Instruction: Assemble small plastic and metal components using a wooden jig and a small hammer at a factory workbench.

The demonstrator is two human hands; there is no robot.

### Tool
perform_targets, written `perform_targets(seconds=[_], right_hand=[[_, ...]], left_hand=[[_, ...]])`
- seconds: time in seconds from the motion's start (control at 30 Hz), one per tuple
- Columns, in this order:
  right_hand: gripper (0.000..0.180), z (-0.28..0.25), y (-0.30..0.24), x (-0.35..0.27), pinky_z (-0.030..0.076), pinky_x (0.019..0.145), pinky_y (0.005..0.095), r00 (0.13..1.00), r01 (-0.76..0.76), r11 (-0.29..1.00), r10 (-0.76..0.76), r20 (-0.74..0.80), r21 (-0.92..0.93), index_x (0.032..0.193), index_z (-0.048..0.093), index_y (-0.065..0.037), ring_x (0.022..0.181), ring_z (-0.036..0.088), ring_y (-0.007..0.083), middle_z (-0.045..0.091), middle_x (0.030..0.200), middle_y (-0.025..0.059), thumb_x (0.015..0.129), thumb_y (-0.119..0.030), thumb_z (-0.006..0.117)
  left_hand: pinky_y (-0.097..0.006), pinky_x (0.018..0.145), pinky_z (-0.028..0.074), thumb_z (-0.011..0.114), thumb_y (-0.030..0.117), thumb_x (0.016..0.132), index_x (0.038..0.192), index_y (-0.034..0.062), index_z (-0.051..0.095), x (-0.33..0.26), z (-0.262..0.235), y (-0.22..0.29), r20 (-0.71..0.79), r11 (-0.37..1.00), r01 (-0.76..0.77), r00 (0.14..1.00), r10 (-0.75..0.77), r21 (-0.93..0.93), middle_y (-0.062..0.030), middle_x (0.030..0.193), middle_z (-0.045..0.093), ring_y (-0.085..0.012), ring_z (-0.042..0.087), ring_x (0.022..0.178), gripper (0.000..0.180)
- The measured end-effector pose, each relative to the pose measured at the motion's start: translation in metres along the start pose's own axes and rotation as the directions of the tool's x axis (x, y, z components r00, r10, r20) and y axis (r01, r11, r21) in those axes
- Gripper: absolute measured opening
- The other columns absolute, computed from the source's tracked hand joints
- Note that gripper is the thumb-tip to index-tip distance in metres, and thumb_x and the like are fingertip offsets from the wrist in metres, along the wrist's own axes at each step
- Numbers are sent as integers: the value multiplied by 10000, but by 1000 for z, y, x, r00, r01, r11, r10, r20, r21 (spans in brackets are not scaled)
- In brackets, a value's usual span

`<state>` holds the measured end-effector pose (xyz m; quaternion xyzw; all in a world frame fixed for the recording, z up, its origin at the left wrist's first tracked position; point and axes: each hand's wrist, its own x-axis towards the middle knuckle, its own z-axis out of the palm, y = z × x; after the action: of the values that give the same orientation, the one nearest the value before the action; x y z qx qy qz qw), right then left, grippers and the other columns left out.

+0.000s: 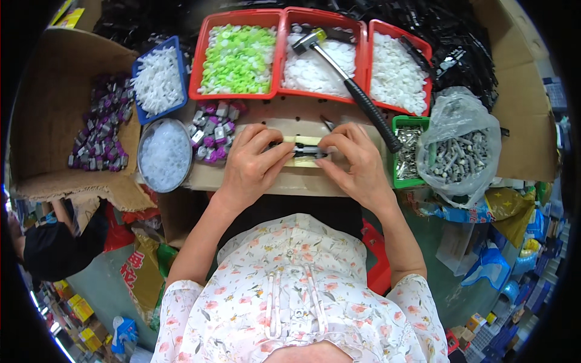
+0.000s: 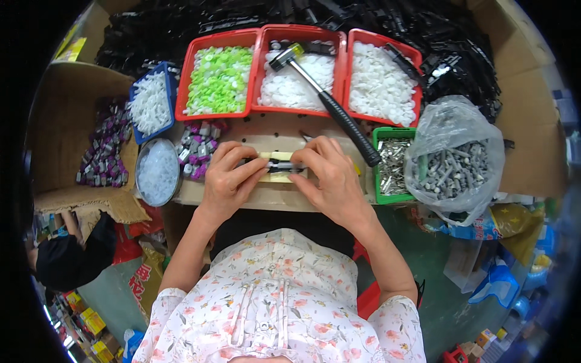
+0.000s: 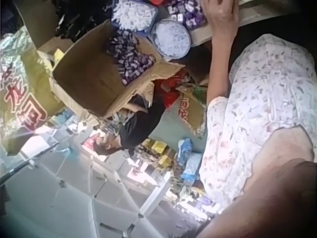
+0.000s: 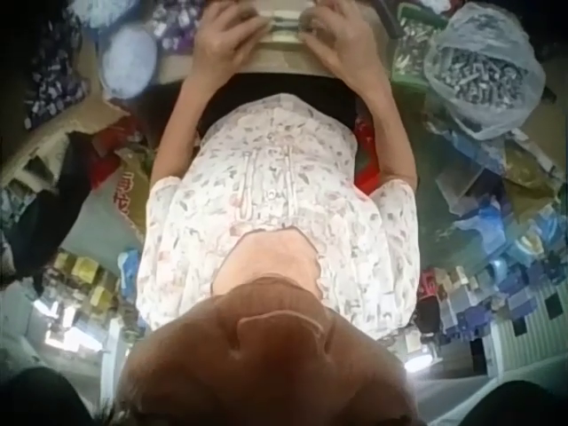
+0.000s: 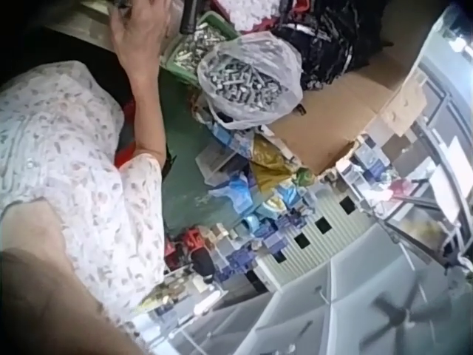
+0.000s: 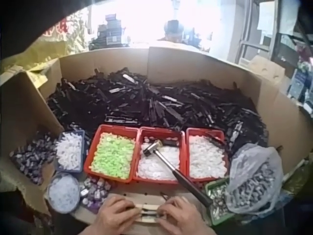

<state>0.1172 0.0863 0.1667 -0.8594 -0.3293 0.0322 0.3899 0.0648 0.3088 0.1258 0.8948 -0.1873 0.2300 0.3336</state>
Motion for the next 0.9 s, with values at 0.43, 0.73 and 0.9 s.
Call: perform_targets(seconds=[0.43, 0.73, 0.9], right_hand=[[280, -136, 115, 93, 517, 820, 408, 959, -234, 543, -8, -283, -807, 1030, 703, -24, 918, 646, 314, 654, 960, 138, 781, -148, 745], [128, -118, 47, 87, 515, 706, 395, 918, -54, 770, -213, -335, -636, 898, 637, 6, 773, 645, 311, 648, 845, 130, 788, -35, 687], [221, -40, -31, 56, 464, 702, 373, 893, 279, 727, -436, -108, -627, 889, 648, -63, 820, 635, 246, 641, 876, 75, 693, 3, 727]], left_hand=[[-408, 787, 497, 789, 65, 740, 968, 14, 695, -1, -14, -1, -45, 1000, 18, 999, -19, -21, -102, 950, 632, -306, 580, 933, 253], [-293, 695, 511, 776, 49, 813, 1121, 17, 712, -1, -37, -1, -125, 941, 261, 948, -292, -217, -106, 932, 691, -218, 632, 798, 316], [-222, 687, 505, 693, 121, 940, 1256, -41, 624, 19, -38, 25, 188, 250, 417, 764, -617, -874, -77, 980, 701, -104, 642, 835, 361]])
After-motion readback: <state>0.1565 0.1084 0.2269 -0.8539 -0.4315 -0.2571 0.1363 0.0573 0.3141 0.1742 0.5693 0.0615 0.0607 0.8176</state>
